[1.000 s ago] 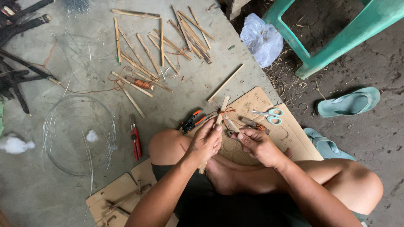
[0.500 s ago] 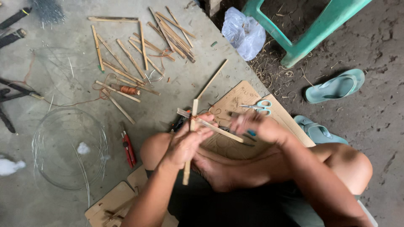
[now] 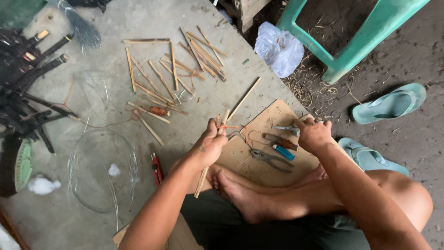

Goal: The person assembles a small wooden structure by tying thin sticks together with copper wire. They use pliers to twist the wire and a lighter to heat the wire ends, securing the joints. The person works on the floor, handling multiple sticks and tools to build the frame.

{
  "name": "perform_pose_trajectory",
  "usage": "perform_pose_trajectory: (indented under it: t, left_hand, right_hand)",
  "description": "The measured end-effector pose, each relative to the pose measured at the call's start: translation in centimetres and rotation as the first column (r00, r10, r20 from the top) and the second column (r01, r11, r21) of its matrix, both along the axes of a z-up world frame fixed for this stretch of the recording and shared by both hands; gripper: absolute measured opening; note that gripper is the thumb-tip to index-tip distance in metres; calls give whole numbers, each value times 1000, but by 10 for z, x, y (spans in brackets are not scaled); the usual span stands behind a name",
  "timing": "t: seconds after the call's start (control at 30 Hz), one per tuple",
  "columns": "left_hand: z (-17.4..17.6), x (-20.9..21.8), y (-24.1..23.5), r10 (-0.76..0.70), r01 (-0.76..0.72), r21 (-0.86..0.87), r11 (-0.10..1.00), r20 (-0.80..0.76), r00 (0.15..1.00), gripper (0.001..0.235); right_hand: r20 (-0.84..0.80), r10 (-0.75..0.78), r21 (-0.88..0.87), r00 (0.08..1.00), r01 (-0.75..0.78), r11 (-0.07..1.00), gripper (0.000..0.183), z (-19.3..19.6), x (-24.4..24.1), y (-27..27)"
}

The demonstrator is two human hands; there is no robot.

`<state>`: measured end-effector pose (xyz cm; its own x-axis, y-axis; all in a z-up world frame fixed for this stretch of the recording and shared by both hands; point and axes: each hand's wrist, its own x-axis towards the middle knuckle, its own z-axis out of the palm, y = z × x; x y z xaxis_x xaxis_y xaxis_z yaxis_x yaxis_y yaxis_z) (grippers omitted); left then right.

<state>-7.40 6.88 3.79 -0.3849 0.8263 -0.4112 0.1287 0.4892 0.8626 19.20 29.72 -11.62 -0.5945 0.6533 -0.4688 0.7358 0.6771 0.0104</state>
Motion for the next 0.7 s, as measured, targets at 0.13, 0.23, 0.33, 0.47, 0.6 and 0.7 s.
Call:
perform_pose_trajectory:
  t: [0.13, 0.23, 0.33, 0.47, 0.6, 0.7]
  left_hand:
    - [-3, 4, 3, -8, 19, 90, 996, -117, 993, 30]
    - [2, 13, 4, 8, 1, 148, 989, -60, 998, 29]
    - [17, 22, 8, 28, 37, 230, 973, -274, 961, 30]
    - [39, 37, 13, 72, 200, 268, 942, -746, 662, 37]
    - [59, 43, 23, 26, 278, 274, 921, -754, 656, 35]
    - [67, 48, 24, 39, 345, 337, 876, -762, 646, 35]
  right_hand:
    - [38, 15, -24, 999, -14, 1000, 50, 15, -7, -4]
    - [125, 21, -83, 992, -11, 996, 46, 23, -12, -7]
    - [-176, -241, -338, 954, 172, 925, 35, 41, -15, -9]
    - [-435, -847, -858, 305, -426, 287, 49, 71, -7, -52]
    - [-112, -932, -752, 346, -642, -148, 61, 102, -9, -143]
    - [-82, -938, -597, 338, -770, -225, 64, 115, -25, -169]
